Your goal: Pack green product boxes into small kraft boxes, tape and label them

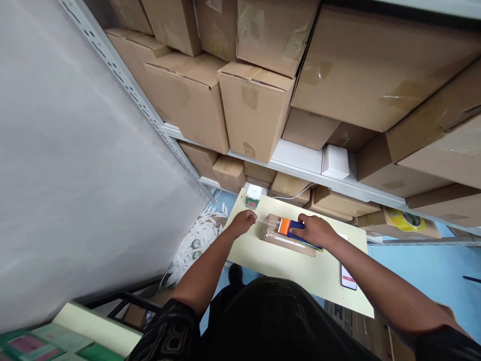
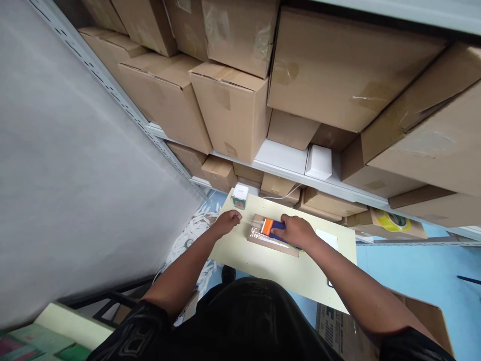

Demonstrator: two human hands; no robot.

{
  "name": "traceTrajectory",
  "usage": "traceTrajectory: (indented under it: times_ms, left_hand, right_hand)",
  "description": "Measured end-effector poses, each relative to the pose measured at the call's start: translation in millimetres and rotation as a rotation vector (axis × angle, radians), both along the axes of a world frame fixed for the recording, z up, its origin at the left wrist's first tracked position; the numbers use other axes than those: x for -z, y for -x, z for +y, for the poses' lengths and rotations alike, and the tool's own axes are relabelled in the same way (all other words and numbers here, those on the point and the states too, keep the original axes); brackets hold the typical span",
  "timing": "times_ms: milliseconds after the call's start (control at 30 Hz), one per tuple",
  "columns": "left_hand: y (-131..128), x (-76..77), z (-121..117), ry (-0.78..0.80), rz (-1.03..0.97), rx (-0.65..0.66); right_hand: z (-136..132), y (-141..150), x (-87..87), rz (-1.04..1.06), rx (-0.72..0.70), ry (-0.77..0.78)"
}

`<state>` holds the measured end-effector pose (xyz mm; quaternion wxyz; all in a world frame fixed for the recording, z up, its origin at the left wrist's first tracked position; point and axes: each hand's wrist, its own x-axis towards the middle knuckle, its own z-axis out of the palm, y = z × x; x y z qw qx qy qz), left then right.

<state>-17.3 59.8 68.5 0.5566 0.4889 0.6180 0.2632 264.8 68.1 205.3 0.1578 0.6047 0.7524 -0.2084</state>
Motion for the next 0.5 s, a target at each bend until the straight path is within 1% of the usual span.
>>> traceTrajectory:
  times_ms: [100, 200, 333, 433, 500]
  left_hand:
    - [5, 13.5, -3, -0.035, -0.004, -0.008]
    - [-1, 28.1, -9, -0.062, 0.028, -0.008]
    - [-14, 45.4, -15, -0.103, 0.106, -0.003]
    - [-30, 53.1, -17, -0.164, 0.182, 0.012]
    - [-42, 56.6, -18, -0.179, 0.21, 0.017]
  right_hand:
    - [-1, -2, 2.8, -0.003, 0.019, -0.007]
    - [-3, -1, 5.3, -0.013, 0.01, -0.021]
    - [-4, 2, 6.0, -0.02, -0.02, -0.027]
    - [-2, 5, 5.6, -0.03, -0.023, -0.027]
    - [-2, 7, 5.1, -0.037, -0.023, -0.026]
